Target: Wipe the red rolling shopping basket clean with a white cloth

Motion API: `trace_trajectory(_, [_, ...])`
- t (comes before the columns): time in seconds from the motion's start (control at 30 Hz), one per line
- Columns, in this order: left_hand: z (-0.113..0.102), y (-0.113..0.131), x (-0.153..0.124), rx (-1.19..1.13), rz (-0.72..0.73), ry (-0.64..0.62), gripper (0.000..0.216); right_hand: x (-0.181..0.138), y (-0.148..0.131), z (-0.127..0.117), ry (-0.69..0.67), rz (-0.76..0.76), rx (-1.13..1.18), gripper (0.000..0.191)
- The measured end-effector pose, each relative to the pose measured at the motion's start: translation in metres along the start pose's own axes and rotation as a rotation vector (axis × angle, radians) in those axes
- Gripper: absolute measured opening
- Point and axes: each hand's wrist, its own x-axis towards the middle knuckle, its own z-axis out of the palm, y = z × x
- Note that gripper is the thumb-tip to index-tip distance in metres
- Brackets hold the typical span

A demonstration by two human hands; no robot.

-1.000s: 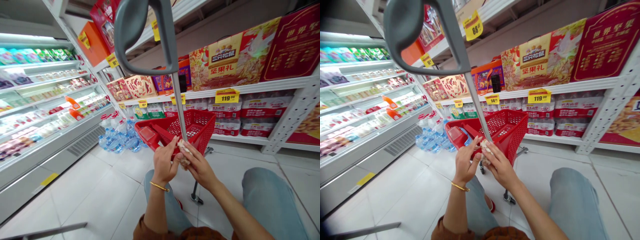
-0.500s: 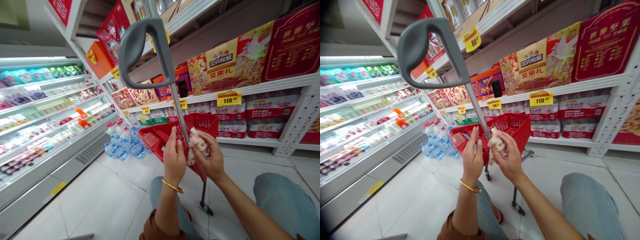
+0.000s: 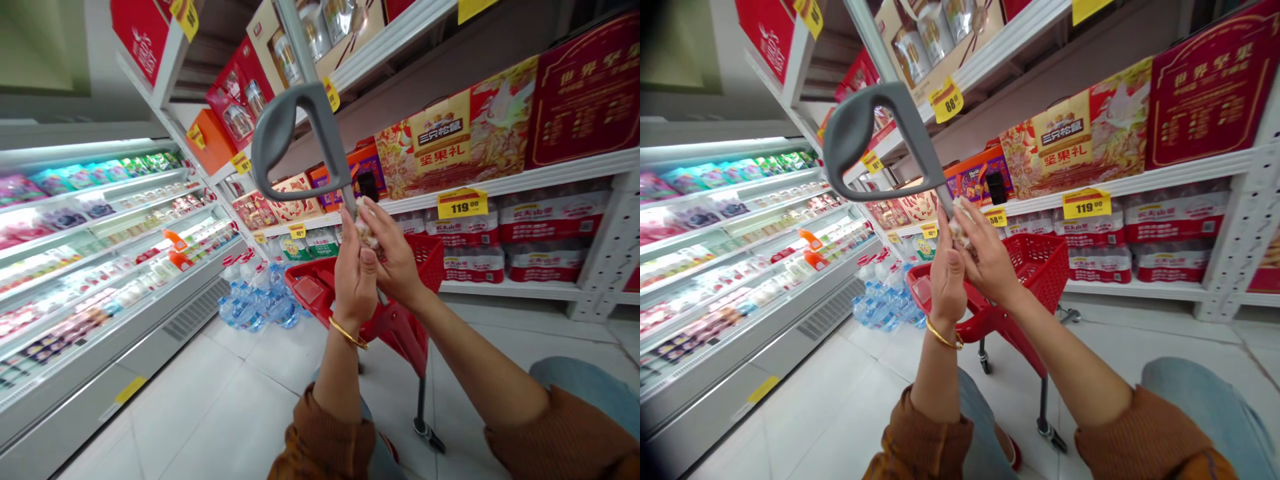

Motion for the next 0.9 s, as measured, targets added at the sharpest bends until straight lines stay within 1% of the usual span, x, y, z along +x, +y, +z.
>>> trace_trajectory(0.13, [-0.004, -0.002, -0.002, 0.033, 0.023, -0.043, 0.059, -0.016, 0.002, 0.008, 0.002, 0.025, 0.008, 0.051])
trace_trajectory(0.3, [-0.013, -0.006, -0.003, 0.155, 0.06, -0.107, 0.061, -0.041, 0.0, 0.017, 0.073, 0.085, 0.012, 0.057])
trace_trajectory(0.47, [-0.018, -0.012, -0.002, 0.3, 0.104, -0.177, 0.064, -0.058, -0.003, 0.022, 0.098, 0.174, -0.001, 0.052])
trace_trajectory(0.57, [-0.022, -0.018, 0.0, 0.409, 0.19, -0.233, 0.064, -0.068, -0.002, 0.02, 0.084, 0.177, 0.01, 0.05])
trace_trajectory(0.7, [-0.033, -0.027, 0.005, 0.572, 0.314, -0.333, 0.062, -0.085, 0.002, 0.018, 0.06, 0.176, 0.048, 0.055])
trace_trajectory(0.8, [-0.045, -0.03, 0.011, 0.736, 0.424, -0.382, 0.061, -0.098, 0.005, 0.018, 0.028, 0.239, 0.06, 0.057])
trace_trajectory(0.9, [-0.058, -0.031, 0.019, 0.91, 0.555, -0.392, 0.062, -0.112, 0.008, 0.017, 0.008, 0.308, 0.078, 0.053])
